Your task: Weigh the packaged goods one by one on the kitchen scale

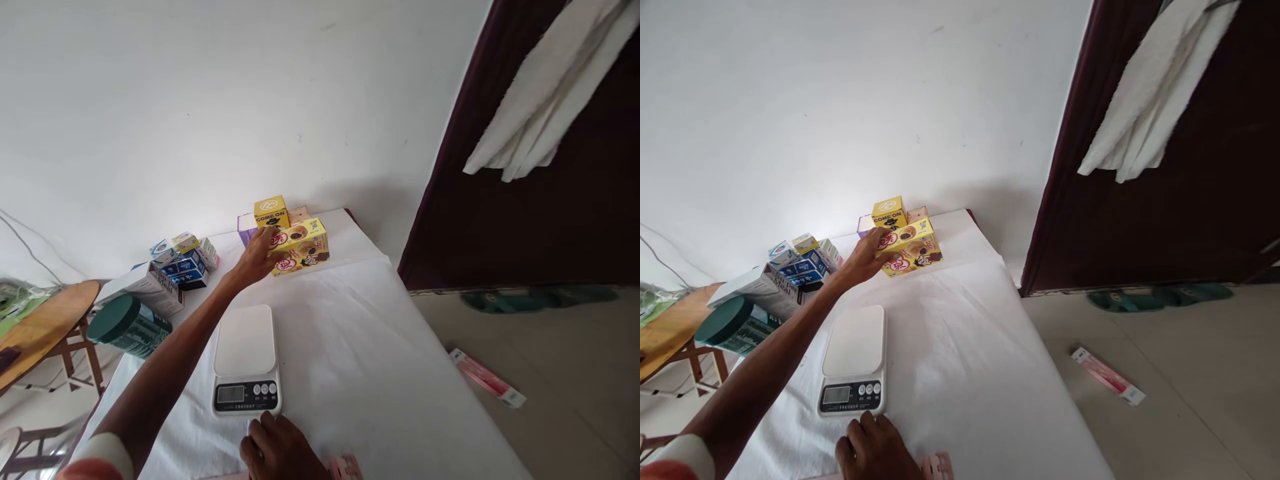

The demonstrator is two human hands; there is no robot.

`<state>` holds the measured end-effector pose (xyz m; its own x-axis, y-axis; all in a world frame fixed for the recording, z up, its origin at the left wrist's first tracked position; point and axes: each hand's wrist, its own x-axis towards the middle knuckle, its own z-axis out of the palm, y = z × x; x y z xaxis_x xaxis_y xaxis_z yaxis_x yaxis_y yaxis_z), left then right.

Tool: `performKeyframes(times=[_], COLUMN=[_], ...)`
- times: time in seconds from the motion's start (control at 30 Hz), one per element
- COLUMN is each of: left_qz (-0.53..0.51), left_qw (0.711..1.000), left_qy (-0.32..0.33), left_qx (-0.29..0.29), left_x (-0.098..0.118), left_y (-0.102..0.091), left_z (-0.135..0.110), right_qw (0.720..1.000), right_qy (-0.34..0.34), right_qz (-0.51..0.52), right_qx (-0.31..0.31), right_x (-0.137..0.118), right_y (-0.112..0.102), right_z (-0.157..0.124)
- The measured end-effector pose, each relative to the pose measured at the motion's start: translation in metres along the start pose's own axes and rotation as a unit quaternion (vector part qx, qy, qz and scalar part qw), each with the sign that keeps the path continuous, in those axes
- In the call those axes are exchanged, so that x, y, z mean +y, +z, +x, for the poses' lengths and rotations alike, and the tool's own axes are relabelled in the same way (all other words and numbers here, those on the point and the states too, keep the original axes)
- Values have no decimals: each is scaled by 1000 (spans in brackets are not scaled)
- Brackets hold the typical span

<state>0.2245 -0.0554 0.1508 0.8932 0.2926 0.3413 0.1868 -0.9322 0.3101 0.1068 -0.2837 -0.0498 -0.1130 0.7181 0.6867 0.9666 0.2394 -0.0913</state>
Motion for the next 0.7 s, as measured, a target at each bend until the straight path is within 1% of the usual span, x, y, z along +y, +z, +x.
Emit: performKeyframes(times=[0.07, 0.17, 0.27, 0.37, 0.47, 0.53, 0.6, 0.7], left_qz=[-4, 5, 20, 42, 66, 82, 89, 63], left_qw=[1000, 1000, 999, 998, 996, 995, 995, 996], left_qy=[12, 9, -10, -36, -56, -56, -33, -5], left_qx=[-6, -24, -31, -22, -7, 14, 42, 60], left_x=[-9, -19, -24, -20, -9, -1, 6, 11], left_y=[22, 46, 58, 61, 55, 48, 38, 19], left_z=[27, 53, 66, 67, 55, 39, 14, -41], right_qw=[999, 991, 983, 980, 981, 983, 983, 983], right_qy=[8, 38, 59, 62, 62, 60, 57, 49], right_qz=[-20, -22, -16, -13, -2, 21, 54, 89], right_qx=[50, 125, 174, 188, 181, 175, 167, 155], right_x=[-2, -3, -3, -2, -2, -1, 0, 3], right_y=[8, 13, 11, 6, 1, -3, -7, -11], right_z=[0, 3, 8, 11, 10, 9, 9, 9])
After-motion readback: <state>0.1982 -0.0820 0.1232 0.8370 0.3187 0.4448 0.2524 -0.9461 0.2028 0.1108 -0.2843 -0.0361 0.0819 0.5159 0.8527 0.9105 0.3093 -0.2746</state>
